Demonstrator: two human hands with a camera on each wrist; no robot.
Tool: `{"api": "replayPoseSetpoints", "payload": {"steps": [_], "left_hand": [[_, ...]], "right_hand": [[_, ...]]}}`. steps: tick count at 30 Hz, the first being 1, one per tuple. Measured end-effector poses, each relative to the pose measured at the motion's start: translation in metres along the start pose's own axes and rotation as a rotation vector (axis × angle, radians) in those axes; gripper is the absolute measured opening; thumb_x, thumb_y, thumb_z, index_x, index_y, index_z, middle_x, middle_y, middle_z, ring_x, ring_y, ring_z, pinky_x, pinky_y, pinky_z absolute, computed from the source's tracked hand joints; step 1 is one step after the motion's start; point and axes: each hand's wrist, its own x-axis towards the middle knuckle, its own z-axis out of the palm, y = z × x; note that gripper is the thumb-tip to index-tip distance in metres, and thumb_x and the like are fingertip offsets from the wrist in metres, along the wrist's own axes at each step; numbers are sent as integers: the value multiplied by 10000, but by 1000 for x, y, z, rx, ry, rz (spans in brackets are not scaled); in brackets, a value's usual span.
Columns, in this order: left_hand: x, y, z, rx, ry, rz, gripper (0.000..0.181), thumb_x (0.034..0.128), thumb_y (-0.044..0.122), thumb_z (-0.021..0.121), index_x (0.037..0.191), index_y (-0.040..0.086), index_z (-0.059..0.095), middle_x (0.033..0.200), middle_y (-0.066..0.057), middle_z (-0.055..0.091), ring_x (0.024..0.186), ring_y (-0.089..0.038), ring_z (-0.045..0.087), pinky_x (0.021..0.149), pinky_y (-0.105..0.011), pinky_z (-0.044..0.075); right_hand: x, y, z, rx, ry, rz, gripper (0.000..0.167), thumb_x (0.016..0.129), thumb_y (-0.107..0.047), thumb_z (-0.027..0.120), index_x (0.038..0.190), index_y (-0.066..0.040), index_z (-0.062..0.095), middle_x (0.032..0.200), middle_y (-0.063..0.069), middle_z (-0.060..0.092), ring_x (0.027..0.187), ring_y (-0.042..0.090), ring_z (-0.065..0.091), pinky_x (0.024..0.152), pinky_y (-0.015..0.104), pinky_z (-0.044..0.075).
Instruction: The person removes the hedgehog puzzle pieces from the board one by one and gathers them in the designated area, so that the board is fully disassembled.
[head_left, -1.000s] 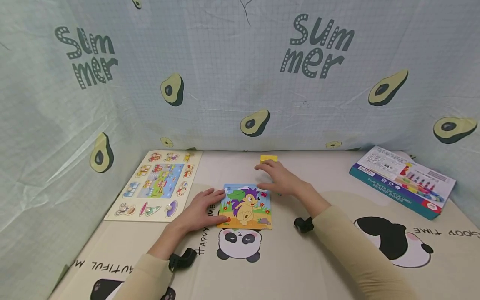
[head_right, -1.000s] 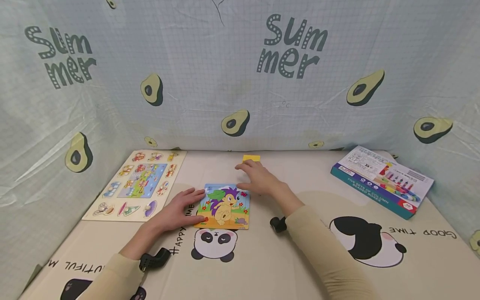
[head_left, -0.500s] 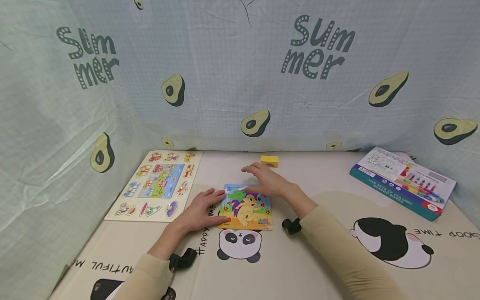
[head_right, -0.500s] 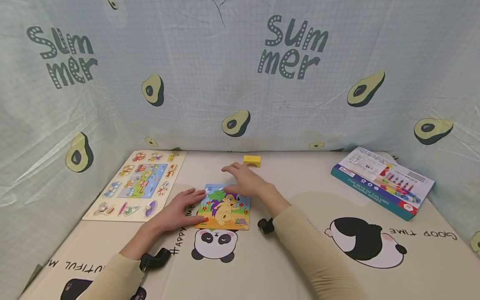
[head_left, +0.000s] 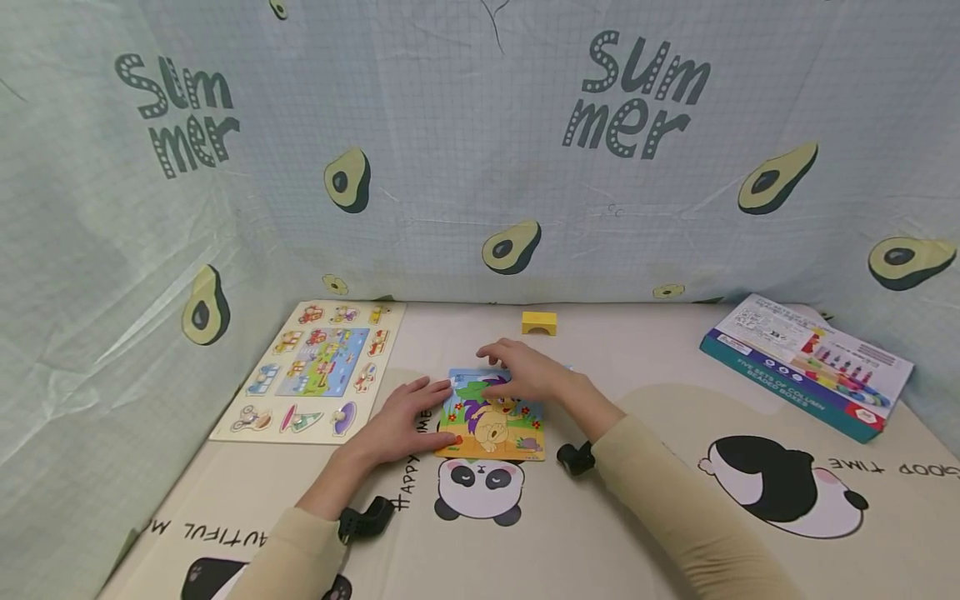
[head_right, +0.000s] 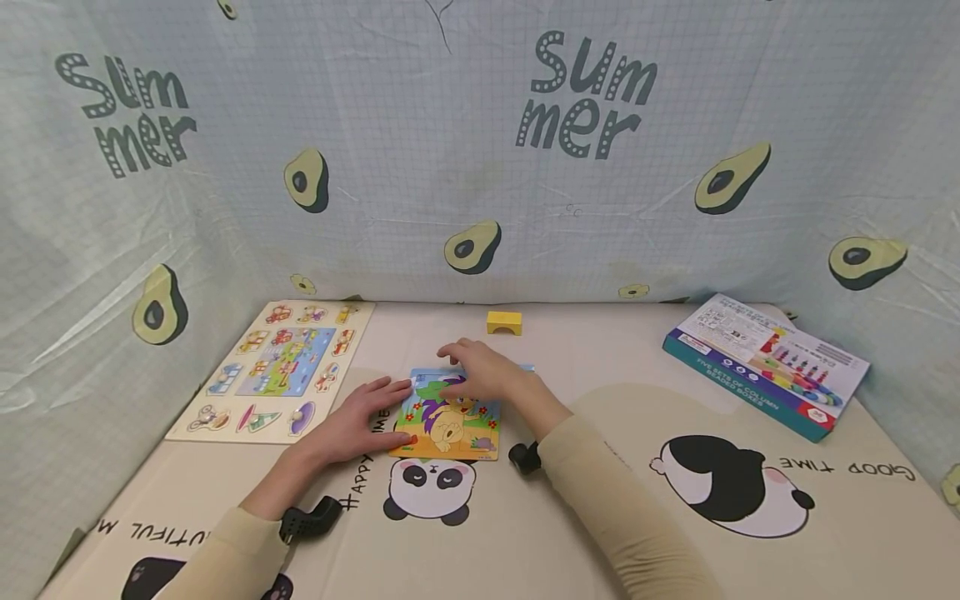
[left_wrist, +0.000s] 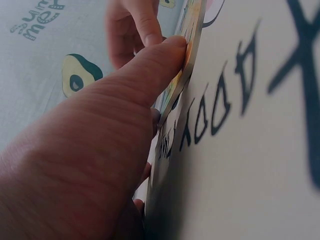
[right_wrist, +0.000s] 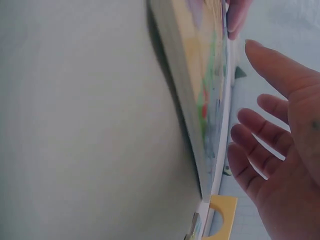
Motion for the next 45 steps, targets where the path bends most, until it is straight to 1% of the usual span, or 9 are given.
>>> {"api": "replayPoseSetpoints", "payload": {"steps": [5,12,20,26,31,37,39,42,45], "left_hand": [[0,1,0,-1,1,-1,793,854,507,772,1481,87,526,1531,-75,474,1471,-398,262,1147,-619,249],[-1,1,-1,-5,-4,-11,801,852,509,771,1489,94,517,1541,-74,462,1478,-392,248,1152,-613,245],[-1,1,-1,-5,-1,-1,794,855,503,772,1482,83,524,1535,-82,468,1473,-395,258,1151,-612,247],[-1,-1,0,4,-3,-1,791,858,505,767,1483,86,523,1533,-86,470,1471,-395,264,1150,-616,246],[0,0,0,1,-2,-1,794,855,510,767,1483,90,524,1534,-82,469,1472,-392,261,1151,-614,245],[0,0,-1,4,-3,-5,799,851,507,772,1486,93,521,1540,-75,462,1474,-390,257,1150,-612,248],[0,0,-1,5,-5,-6,802,851,509,770,1490,96,517,1542,-74,459,1475,-389,254,1150,-613,248],[0,1,-1,-1,-10,-14,806,848,510,772,1496,108,511,1546,-66,455,1482,-380,243,1156,-606,241],[-1,1,-2,-1,-8,-14,812,844,514,773,1497,109,511,1544,-70,458,1479,-383,247,1152,-611,246]], "right_hand": [[-2,1,2,1,-18,28,615,901,-343,783,1412,-100,544,1215,52,581,1083,198,537,990,368,488],[-5,1,3,-3,-28,59,582,887,-359,790,1360,-87,588,1213,44,585,1117,195,537,1025,371,471],[-5,0,3,-36,-34,86,498,891,-359,784,1264,-66,635,1185,34,573,1078,188,533,1013,347,479],[-6,-6,3,-15,-49,119,481,901,-347,780,1259,-61,635,1207,52,559,1104,209,522,1023,370,475],[-6,-9,4,16,-55,151,482,905,-319,781,1266,-45,620,1221,65,539,1089,201,537,1030,357,473],[-6,-5,6,73,-50,141,406,907,-272,785,1205,-41,635,1185,66,521,1036,199,519,988,338,486],[-6,-3,7,98,-47,137,409,911,-256,781,1225,-41,633,1195,64,520,1045,198,520,992,341,483],[-7,1,8,123,-41,133,459,915,-245,777,1294,-43,615,1218,59,526,1075,196,527,1010,347,476],[-7,3,9,140,-39,131,485,918,-237,775,1332,-47,608,1218,58,533,1091,202,528,1007,353,474]]}}
